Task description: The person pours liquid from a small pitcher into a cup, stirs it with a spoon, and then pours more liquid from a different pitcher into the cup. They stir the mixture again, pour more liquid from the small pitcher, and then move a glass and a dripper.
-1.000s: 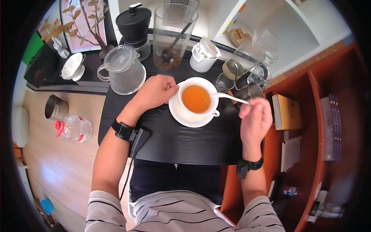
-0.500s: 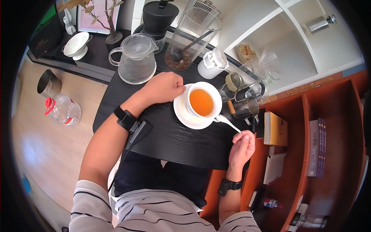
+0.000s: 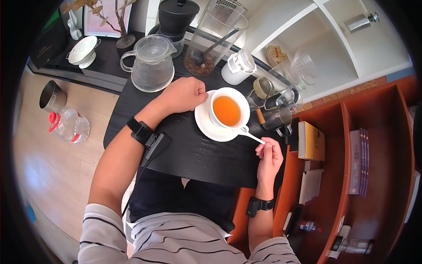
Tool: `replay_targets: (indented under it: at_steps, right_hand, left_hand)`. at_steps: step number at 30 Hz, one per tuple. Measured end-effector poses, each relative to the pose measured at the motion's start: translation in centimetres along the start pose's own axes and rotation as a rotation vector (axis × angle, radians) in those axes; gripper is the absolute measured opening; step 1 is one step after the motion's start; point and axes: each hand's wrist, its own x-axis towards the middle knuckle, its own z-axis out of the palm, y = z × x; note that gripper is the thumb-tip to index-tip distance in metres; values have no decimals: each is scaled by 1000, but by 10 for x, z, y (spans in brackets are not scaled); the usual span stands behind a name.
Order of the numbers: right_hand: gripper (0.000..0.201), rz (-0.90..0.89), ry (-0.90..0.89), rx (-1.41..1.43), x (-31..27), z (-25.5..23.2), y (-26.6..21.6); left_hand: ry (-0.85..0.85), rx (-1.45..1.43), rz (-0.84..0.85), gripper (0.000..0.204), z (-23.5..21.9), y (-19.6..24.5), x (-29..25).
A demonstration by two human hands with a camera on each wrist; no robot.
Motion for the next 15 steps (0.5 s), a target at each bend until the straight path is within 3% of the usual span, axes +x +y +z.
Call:
replay_targets:
  at_steps: [2,8,10,15]
  right_hand:
    - [17,35,10,44,3,1,1]
    - [16,53,-55,-165,10,-13,7]
    - [15,-89,-107,-465,15,-16,3]
    - [18,-222,-125,-574,18,-9,-2]
  left_hand:
    - [-6,-1,1,25,0,0,1]
    - [-5,-29,-12,25,1,-1,1]
    - [-8,-30,-4,25,1,-1,1]
    - [-2,-20,-9,25,0,0,1]
